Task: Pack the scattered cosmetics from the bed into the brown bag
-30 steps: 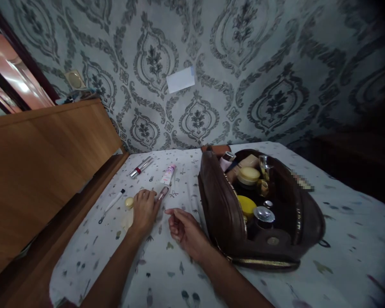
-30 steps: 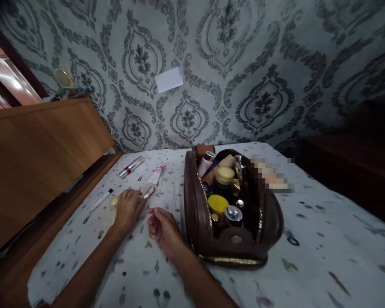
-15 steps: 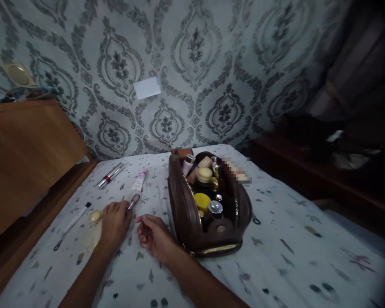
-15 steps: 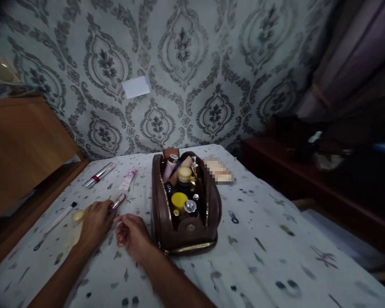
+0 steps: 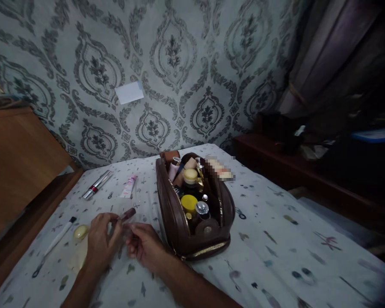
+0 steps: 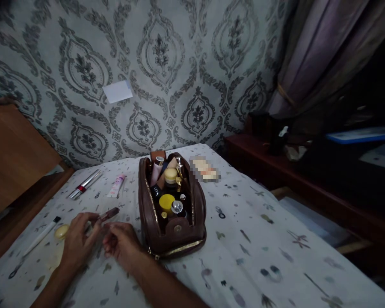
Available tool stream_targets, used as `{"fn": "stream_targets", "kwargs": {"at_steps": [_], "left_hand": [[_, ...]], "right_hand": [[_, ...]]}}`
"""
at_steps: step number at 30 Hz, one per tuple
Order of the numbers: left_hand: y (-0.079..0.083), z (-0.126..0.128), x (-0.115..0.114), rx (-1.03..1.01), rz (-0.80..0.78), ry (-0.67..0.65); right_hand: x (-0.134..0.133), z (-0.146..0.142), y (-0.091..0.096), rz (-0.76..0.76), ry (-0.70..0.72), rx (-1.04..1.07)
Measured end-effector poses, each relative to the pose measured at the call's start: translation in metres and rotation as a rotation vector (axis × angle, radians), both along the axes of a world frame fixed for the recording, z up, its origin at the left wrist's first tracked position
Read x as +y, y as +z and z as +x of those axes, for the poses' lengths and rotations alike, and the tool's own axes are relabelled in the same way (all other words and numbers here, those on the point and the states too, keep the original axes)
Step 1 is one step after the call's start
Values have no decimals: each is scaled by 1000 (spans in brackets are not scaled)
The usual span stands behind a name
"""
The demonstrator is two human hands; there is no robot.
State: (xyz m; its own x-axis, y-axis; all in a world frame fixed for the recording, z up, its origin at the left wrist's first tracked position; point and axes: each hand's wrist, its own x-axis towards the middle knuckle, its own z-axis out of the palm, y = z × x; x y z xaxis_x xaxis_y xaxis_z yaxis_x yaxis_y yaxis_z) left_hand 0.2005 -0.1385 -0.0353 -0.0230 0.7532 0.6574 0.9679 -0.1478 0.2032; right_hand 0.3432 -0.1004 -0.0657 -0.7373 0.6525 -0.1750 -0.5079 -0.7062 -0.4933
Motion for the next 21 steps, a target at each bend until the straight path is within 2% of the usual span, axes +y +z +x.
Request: {"fn": "stream_targets", "kwargs": {"at_steps": [5,9,16,21], "left_hand": [[7,7,-5,-1,36,-211],[11,6,-7,14,4,-307],[12,9,-7,-14,-36,-325],[10,11,-7,-56,-79,-317]], "right_hand": [[0,-3,-3,25,-20,5],[0,-4,-3,46,-43,17],[-3,-5,-3,102,-75,1],[-3,-8,-7,196,-9,15]]}}
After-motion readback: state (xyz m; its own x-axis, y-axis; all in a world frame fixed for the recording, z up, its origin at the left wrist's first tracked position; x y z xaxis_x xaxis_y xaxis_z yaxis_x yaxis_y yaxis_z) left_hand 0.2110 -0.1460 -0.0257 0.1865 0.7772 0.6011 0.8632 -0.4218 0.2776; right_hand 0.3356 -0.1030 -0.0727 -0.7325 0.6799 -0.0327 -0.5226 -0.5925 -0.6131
